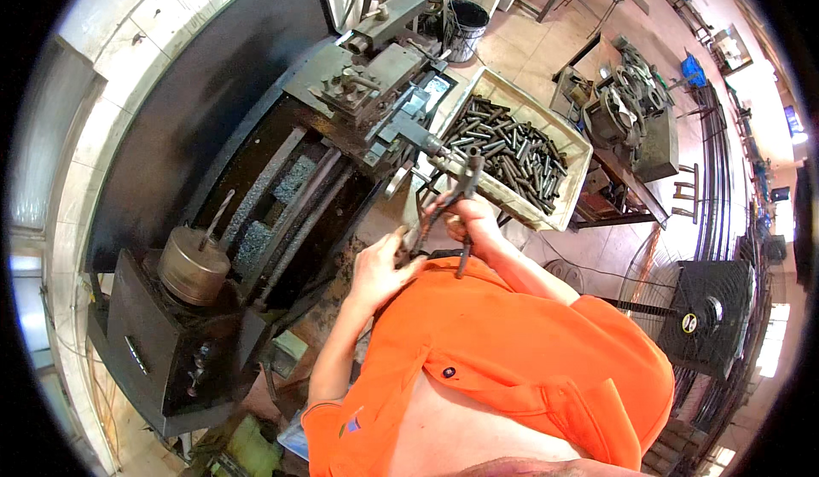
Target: The person repeatedly picks up cylindrical metal rods from a blue bin and places them into a machine. The person handles the rods one by one, moving them from the bin to the machine's intake area.
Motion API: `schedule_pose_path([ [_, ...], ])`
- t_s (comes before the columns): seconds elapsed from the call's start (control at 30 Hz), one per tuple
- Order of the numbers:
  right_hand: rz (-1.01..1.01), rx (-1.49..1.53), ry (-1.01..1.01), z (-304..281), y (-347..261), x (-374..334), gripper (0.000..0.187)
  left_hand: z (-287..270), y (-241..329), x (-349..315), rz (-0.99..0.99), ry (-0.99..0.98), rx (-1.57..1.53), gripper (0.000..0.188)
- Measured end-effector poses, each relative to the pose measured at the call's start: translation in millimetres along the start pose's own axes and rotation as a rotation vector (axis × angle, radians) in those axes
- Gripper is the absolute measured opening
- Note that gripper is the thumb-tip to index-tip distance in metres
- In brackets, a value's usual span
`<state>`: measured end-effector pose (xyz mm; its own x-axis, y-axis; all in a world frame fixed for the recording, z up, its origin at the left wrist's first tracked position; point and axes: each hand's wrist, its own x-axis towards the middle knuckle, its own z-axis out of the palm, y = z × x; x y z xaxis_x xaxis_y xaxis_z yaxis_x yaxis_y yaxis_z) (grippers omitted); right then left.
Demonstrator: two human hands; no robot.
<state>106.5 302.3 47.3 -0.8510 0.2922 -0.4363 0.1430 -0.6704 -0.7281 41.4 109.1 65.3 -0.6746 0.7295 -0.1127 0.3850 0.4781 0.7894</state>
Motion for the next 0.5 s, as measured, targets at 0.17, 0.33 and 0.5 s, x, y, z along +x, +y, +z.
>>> schedule_pose_path([
  [0.17, 0.056, 0.019, 0.113, -80.8, -38.1, 11.0, 0.024, 6.8, -35.0, -25.9, -0.365, 0.22, -0.243, 0.042],
  [0.33, 0.254, 0.36, -0.066, -164.7, -80.2, 61.7, 0.059, 23.0, -37.1, -71.5, -0.562, 0.415, -0.175, 0.045],
  [0.5, 0.356, 0.096, 0.069, -223.0, -26.8, 82.6, 0.063, 66.4, -34.6, -118.8, -0.749, 0.415, -0.137, 0.052],
])
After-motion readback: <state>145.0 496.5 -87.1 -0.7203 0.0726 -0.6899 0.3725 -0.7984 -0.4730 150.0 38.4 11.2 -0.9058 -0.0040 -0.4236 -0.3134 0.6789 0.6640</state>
